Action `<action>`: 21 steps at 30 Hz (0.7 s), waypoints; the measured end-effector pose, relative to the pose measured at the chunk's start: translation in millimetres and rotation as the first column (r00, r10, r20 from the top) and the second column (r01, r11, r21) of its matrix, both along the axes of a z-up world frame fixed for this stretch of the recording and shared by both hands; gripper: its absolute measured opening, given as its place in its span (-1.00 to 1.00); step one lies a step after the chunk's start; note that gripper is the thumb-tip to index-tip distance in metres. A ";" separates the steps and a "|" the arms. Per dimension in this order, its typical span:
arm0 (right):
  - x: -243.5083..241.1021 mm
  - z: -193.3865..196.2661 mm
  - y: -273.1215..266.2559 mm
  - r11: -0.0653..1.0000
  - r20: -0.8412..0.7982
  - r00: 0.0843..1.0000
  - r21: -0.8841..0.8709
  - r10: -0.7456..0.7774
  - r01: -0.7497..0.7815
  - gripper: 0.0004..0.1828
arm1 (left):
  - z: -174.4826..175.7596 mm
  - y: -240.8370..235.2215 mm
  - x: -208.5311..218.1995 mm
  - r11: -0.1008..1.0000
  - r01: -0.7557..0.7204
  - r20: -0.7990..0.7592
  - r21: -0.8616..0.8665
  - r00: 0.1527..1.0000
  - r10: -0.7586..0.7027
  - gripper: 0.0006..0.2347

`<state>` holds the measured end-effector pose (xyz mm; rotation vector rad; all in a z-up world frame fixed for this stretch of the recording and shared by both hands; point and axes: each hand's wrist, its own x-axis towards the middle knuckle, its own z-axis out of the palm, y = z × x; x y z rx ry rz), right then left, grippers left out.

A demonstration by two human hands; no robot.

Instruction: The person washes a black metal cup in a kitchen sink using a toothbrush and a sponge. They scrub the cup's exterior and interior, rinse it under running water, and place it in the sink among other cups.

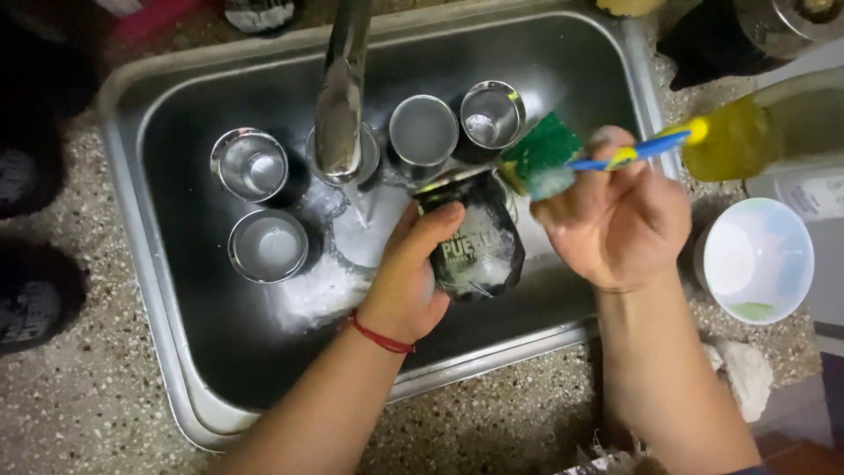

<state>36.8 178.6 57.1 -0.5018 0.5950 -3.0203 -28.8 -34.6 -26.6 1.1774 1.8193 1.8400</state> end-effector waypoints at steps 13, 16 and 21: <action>-8.3 -13.2 -18.6 0.868 0.270 0.877 0.419 -0.398 0.265 -0.64 | 62.4 24.2 -3.5 0.979 -0.201 0.945 0.043 0.325 0.025 -0.53; -3.9 -28.7 -23.5 0.845 0.340 0.817 0.444 -0.466 0.298 -0.46 | 55.8 24.5 2.2 0.975 -0.220 0.936 0.014 0.347 0.064 -0.53; -8.7 -14.8 -36.2 0.627 0.290 0.669 0.702 -0.684 0.336 0.00 | 52.8 26.5 -3.2 0.968 -0.253 0.920 0.002 0.380 0.097 -0.52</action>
